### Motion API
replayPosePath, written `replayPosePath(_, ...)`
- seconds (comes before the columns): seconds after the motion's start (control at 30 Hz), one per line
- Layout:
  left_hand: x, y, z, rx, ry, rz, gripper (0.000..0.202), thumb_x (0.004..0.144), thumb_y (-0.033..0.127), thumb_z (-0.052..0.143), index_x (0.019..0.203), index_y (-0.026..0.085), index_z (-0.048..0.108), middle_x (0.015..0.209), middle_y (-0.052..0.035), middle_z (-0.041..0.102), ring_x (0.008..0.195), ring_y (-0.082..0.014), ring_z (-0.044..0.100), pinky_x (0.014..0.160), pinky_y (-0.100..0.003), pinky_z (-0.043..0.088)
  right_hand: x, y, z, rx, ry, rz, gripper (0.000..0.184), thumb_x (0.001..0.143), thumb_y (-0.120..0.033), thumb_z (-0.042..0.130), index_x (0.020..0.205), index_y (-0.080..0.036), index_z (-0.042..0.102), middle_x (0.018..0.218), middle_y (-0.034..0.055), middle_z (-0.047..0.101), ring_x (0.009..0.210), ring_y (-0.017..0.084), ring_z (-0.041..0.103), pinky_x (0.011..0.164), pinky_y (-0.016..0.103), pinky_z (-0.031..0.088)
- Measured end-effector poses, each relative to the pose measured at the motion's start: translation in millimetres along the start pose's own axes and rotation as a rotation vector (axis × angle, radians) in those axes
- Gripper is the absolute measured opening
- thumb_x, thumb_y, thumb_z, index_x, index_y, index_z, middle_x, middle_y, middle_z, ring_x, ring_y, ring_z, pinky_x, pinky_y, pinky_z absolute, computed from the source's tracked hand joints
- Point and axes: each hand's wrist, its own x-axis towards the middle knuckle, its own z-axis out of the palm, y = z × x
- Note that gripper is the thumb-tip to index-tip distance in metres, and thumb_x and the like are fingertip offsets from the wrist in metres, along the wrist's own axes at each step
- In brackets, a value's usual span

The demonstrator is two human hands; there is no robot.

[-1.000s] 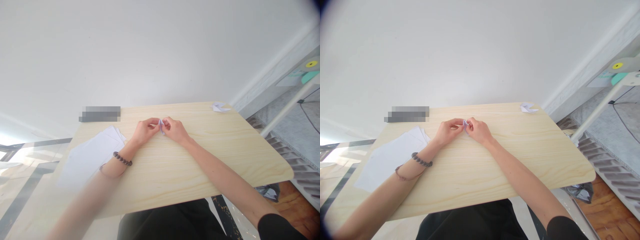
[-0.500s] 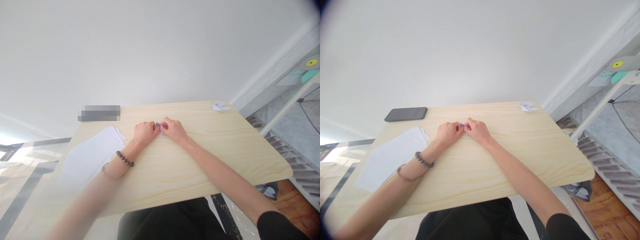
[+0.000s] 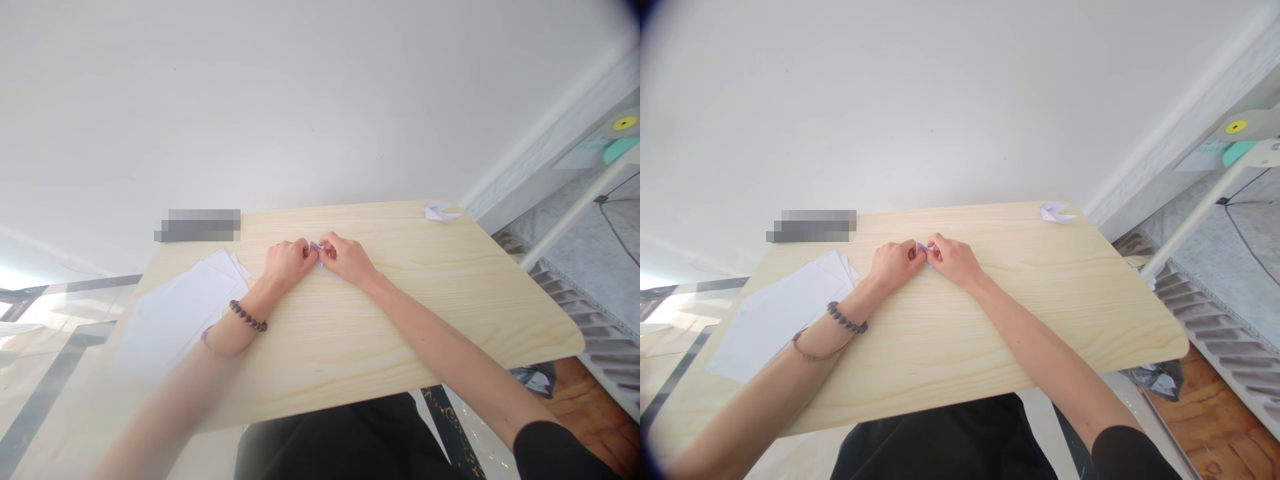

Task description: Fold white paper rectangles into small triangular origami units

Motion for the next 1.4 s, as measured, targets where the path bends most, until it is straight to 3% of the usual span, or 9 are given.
replayPosePath(0.33, 3.7, 2.8, 2.8, 0.027, 0.017, -0.032, 0.036, 0.08, 0.044, 0.036, 0.069, 0.019, 0.061, 0.064, -0.0078, 0.064, 0.062, -0.0228, 0.058, 0.053, -0.029, 0.03, 2.9, 0.0, 1.7, 0.014, 0.011, 0.042, 0.013, 0.079, -0.02, 0.042, 0.09, -0.022, 0.047, 0.059, -0.0038, 0.055, 0.053, 0.012, 0.05, 0.056, 0.022, 0.035)
replayPosePath(0.47, 4.3, 1.9, 1.9, -0.041, 0.003, -0.049, 0.034, 0.079, 0.042, 0.038, 0.075, 0.019, 0.063, 0.066, -0.0074, 0.065, 0.065, -0.0225, 0.058, 0.056, -0.029, 0.033, 2.3, 0.9, 0.7, 0.03, 0.017, 0.014, 0.014, 0.08, -0.019, 0.041, 0.092, -0.022, 0.048, 0.063, -0.0031, 0.055, 0.055, 0.012, 0.05, 0.058, 0.022, 0.036)
replayPosePath(0.57, 4.6, -2.6, 1.4, -0.25, -0.04, -0.048, 0.029, 0.077, 0.037, 0.042, 0.079, 0.018, 0.064, 0.068, -0.0047, 0.066, 0.067, -0.02, 0.059, 0.059, -0.028, 0.036, 1.1, 3.1, 0.2, 0.045, 0.04, -0.019, 0.013, 0.082, -0.019, 0.041, 0.091, -0.022, 0.05, 0.067, -0.0022, 0.057, 0.057, 0.011, 0.05, 0.058, 0.022, 0.036)
replayPosePath(0.73, 6.2, -13.0, -2.8, -0.829, -0.16, 0.001, 0.033, 0.075, 0.033, 0.048, 0.099, 0.016, 0.062, 0.088, -0.0025, 0.068, 0.079, -0.0169, 0.06, 0.068, -0.025, 0.042, 0.6, 9.4, 0.9, 0.034, 0.109, -0.11, 0.012, 0.085, -0.02, 0.04, 0.087, -0.021, 0.053, 0.079, 0.0006, 0.06, 0.061, 0.01, 0.05, 0.057, 0.021, 0.036)
replayPosePath(0.9, 10.5, -20.2, -8.3, -1.062, -0.25, 0.021, 0.034, 0.076, 0.034, 0.047, 0.098, 0.014, 0.064, 0.095, -0.0062, 0.066, 0.084, -0.0192, 0.06, 0.064, -0.025, 0.042, 1.7, 13.1, 3.0, -0.109, 0.164, -0.187, 0.016, 0.085, -0.019, 0.04, 0.085, -0.02, 0.056, 0.077, 0.0021, 0.06, 0.063, 0.011, 0.051, 0.058, 0.022, 0.036)
replayPosePath(1.13, 13.9, -23.4, -0.7, -1.05, -0.224, -0.058, 0.04, 0.073, 0.049, 0.056, 0.09, 0.014, 0.065, 0.085, -0.007, 0.067, 0.078, -0.0175, 0.059, 0.061, -0.024, 0.041, 1.4, 12.4, 1.1, -0.125, 0.163, -0.217, 0.018, 0.084, -0.019, 0.041, 0.085, -0.02, 0.06, 0.076, 0.0025, 0.06, 0.065, 0.012, 0.053, 0.06, 0.023, 0.038)
replayPosePath(1.4, 12.0, -23.8, 1.1, -1.107, -0.186, -0.04, 0.039, 0.07, 0.047, 0.062, 0.091, 0.014, 0.062, 0.081, -0.0065, 0.066, 0.071, -0.0144, 0.057, 0.063, -0.025, 0.042, 0.9, 11.2, -4.6, 0.188, 0.07, -0.17, 0.017, 0.079, -0.021, 0.047, 0.094, -0.02, 0.056, 0.087, 0.0028, 0.061, 0.065, 0.01, 0.054, 0.061, 0.023, 0.042)
